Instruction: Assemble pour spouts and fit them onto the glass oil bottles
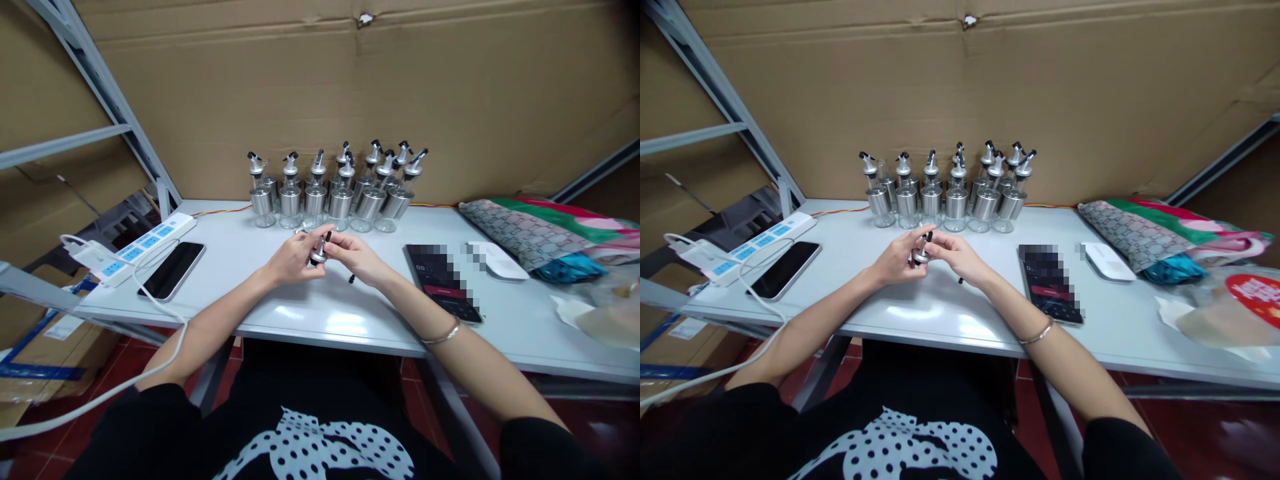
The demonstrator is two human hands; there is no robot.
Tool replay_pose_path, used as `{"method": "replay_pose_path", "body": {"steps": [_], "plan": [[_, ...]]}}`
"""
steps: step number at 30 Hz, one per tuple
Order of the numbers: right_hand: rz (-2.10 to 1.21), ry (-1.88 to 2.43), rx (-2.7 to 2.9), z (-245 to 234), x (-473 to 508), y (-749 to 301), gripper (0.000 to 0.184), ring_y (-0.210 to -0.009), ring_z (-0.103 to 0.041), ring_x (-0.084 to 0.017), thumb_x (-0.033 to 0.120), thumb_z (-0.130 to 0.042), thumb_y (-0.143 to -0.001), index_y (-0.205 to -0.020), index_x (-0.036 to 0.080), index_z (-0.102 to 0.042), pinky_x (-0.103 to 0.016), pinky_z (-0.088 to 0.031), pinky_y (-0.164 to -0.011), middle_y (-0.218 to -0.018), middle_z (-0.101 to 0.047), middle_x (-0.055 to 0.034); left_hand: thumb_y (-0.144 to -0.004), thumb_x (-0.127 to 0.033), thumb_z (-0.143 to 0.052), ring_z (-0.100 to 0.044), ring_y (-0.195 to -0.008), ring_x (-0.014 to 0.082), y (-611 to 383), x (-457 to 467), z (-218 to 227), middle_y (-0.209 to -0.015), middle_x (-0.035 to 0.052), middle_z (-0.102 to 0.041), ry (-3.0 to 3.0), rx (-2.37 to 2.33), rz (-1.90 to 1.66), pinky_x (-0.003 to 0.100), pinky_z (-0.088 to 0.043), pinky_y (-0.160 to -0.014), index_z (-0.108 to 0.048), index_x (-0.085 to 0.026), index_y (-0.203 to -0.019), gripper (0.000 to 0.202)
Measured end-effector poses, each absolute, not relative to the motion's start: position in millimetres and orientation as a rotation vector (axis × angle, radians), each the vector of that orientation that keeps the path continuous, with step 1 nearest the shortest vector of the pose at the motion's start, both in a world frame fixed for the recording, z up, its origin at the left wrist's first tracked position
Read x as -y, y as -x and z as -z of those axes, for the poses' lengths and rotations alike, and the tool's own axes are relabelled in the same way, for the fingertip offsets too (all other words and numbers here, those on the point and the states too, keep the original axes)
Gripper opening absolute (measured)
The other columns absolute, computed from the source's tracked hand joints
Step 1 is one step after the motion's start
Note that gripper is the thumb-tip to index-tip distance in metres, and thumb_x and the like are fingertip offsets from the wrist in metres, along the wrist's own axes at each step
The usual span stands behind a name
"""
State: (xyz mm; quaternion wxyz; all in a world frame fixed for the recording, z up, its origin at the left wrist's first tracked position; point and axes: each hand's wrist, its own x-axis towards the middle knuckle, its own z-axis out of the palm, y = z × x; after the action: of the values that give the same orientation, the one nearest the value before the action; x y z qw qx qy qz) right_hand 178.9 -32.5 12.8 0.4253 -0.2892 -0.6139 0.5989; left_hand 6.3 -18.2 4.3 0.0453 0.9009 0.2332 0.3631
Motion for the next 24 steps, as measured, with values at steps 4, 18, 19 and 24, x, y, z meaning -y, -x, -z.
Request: {"method": "replay_pose_path", "body": {"steps": [4, 18, 19, 24], "plan": [[-1.515, 0.733, 1.55, -12.1, 30.5, -183.6, 0.038, -0.079, -0.058, -0.013, 0.049, -0.072, -0.069, -0.087, 0.017, -0.066, -0.027, -0.045, -0.078, -0.084, -0.063, -0.0018, -0.064, -0.019, -0.055, -0.056, -0.075, 0.0168, -5.5, 16.4, -4.7, -0.086, 0.0022, -0.062, -2.709, -0.814, -1.129, 0.03, -0.046, -0.076, -0.042, -0.016, -0.122, 0.06], [-1.326, 0.782, 1.699, -18.7, 32.0, -184.2, 0.039, -0.068, -0.049, -0.012, 0.054, -0.069, -0.069, -0.078, 0.017, -0.064, -0.027, -0.041, -0.071, -0.073, -0.058, -0.0003, -0.06, -0.019, -0.057, -0.054, -0.064, 0.0119, -3.1, 11.9, -1.2, -0.077, -0.0029, -0.062, -2.673, -0.871, -1.183, 0.027, -0.044, -0.071, -0.047, -0.018, -0.112, 0.053], [-1.374, 0.769, 1.688, -18.3, 31.8, -185.0, 0.037, -0.069, -0.05, -0.012, 0.052, -0.07, -0.07, -0.08, 0.017, -0.065, -0.026, -0.041, -0.072, -0.074, -0.059, -0.0006, -0.06, -0.02, -0.059, -0.054, -0.064, 0.012, -2.8, 11.5, -1.4, -0.076, -0.0032, -0.062, -2.698, -0.877, -1.188, 0.027, -0.044, -0.071, -0.048, -0.018, -0.11, 0.052], [-1.557, 0.696, 1.48, -14.9, 31.7, -180.5, 0.039, -0.075, -0.053, -0.013, 0.056, -0.065, -0.073, -0.084, 0.019, -0.065, -0.026, -0.045, -0.071, -0.082, -0.06, -0.002, -0.061, -0.018, -0.06, -0.056, -0.062, 0.0111, -4.7, 13.4, -1.9, -0.084, -0.0014, -0.064, -2.776, -0.761, -1.302, 0.027, -0.046, -0.071, -0.046, -0.018, -0.114, 0.055]]}}
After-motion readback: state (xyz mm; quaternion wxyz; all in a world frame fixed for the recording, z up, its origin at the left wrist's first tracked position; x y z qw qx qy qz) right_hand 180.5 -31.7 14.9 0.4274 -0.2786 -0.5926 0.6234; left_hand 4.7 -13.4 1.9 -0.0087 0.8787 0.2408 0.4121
